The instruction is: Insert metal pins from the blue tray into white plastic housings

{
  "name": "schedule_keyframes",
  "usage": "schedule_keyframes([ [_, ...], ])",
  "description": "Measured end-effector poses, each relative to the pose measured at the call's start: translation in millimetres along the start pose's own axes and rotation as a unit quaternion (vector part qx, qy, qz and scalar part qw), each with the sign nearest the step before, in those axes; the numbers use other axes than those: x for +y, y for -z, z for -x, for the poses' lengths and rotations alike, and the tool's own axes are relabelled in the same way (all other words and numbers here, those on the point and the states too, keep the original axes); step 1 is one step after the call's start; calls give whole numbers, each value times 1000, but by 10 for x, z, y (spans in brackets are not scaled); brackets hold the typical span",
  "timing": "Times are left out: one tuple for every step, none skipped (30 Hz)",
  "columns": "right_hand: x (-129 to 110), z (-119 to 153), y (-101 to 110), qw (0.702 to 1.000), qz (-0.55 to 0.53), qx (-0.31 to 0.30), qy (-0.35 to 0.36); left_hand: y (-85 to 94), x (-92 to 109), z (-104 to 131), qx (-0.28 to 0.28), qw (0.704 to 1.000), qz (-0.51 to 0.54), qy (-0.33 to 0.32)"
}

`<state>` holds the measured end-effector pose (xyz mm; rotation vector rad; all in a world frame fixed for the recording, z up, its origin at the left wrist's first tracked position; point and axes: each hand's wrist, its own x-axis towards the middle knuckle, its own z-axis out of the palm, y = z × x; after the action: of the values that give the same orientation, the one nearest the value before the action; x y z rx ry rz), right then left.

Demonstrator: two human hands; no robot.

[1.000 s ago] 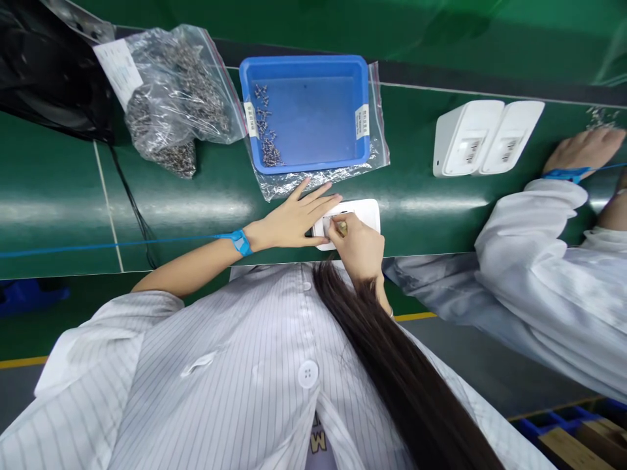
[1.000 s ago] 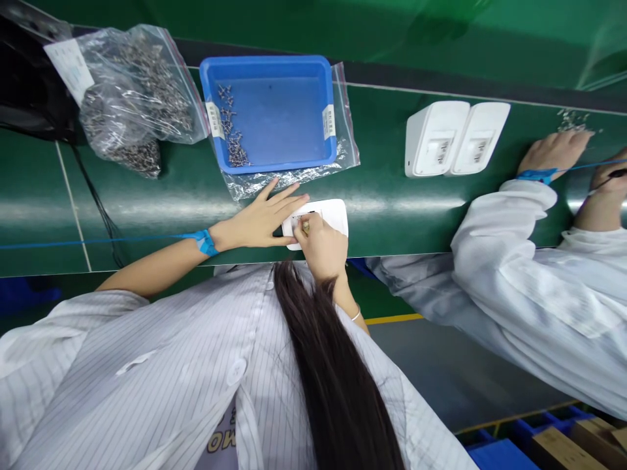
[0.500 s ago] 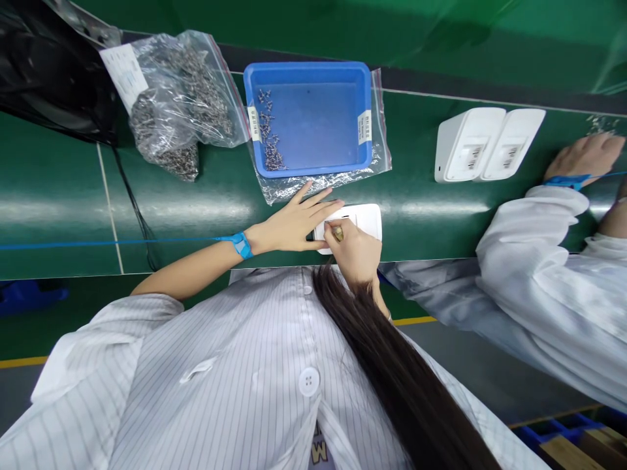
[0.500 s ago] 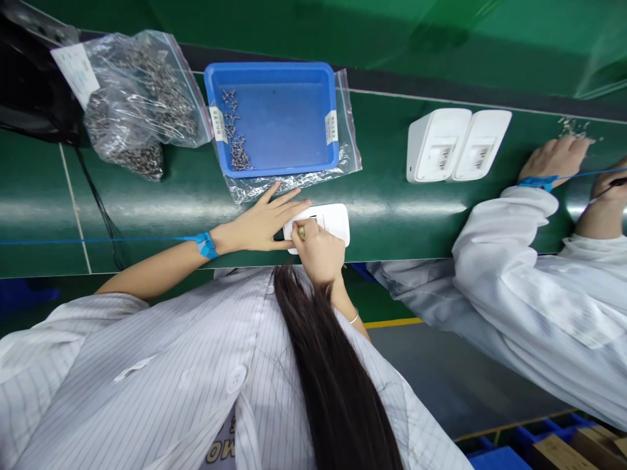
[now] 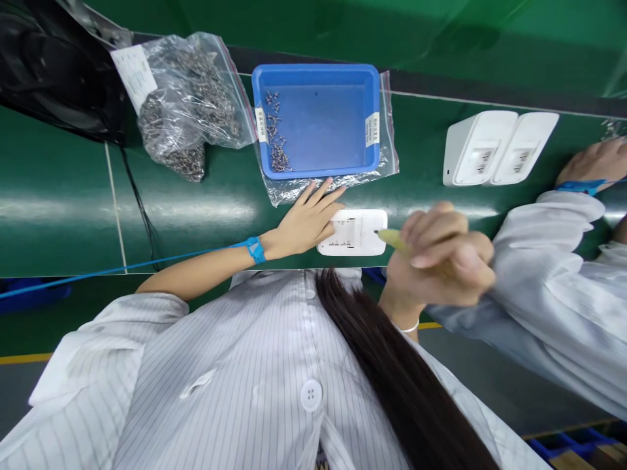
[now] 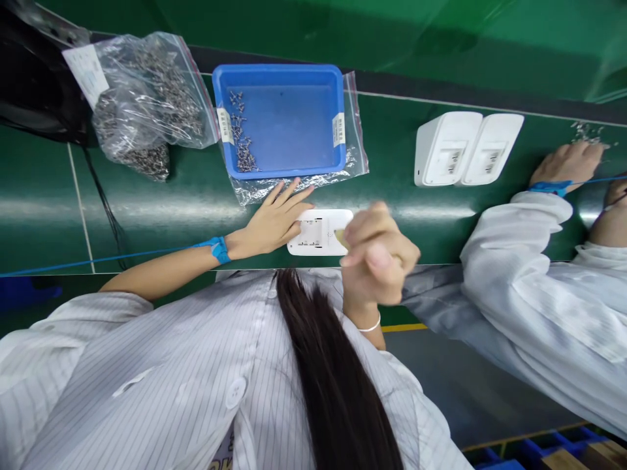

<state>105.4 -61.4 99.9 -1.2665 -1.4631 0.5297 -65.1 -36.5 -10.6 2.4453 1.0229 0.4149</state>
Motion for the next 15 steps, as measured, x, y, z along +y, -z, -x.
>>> schedule_keyframes([
  [28,-28,-83,999,-37,23,5,-11,11,-8,5,1000,1,8],
  [68,-40,-172,998,-59,36,-2,-18,19,-15,7,1000,4,14],
  [114,-37,-259,997,-64,41,-20,-20,26,-21,8,1000,7,18],
  [164,-21,-338,997,-54,40,-45,-19,30,-25,7,1000,12,22],
  [213,5,-406,995,-49,47,-70,-17,32,-29,5,1000,16,25],
  [258,33,-460,992,-55,61,-92,-14,32,-31,3,999,20,27],
  [298,61,-502,989,-69,75,-110,-10,32,-34,2,999,23,28],
  [332,82,-531,984,-85,89,-125,-7,32,-36,1,999,26,31],
  [359,96,-552,980,-99,102,-137,-4,32,-37,0,999,28,33],
  [380,102,-565,977,-110,114,-146,-1,32,-39,-1,999,29,35],
  [396,101,-572,974,-115,123,-150,3,33,-41,-4,999,29,37],
  [407,94,-577,973,-116,129,-150,8,35,-42,-7,999,29,39],
  [414,85,-579,973,-117,132,-147,12,36,-43,-10,999,30,39],
  [417,75,-580,973,-118,133,-144,16,38,-44,-13,999,30,40],
  [418,66,-580,973,-124,133,-140,19,40,-43,-14,999,29,39],
])
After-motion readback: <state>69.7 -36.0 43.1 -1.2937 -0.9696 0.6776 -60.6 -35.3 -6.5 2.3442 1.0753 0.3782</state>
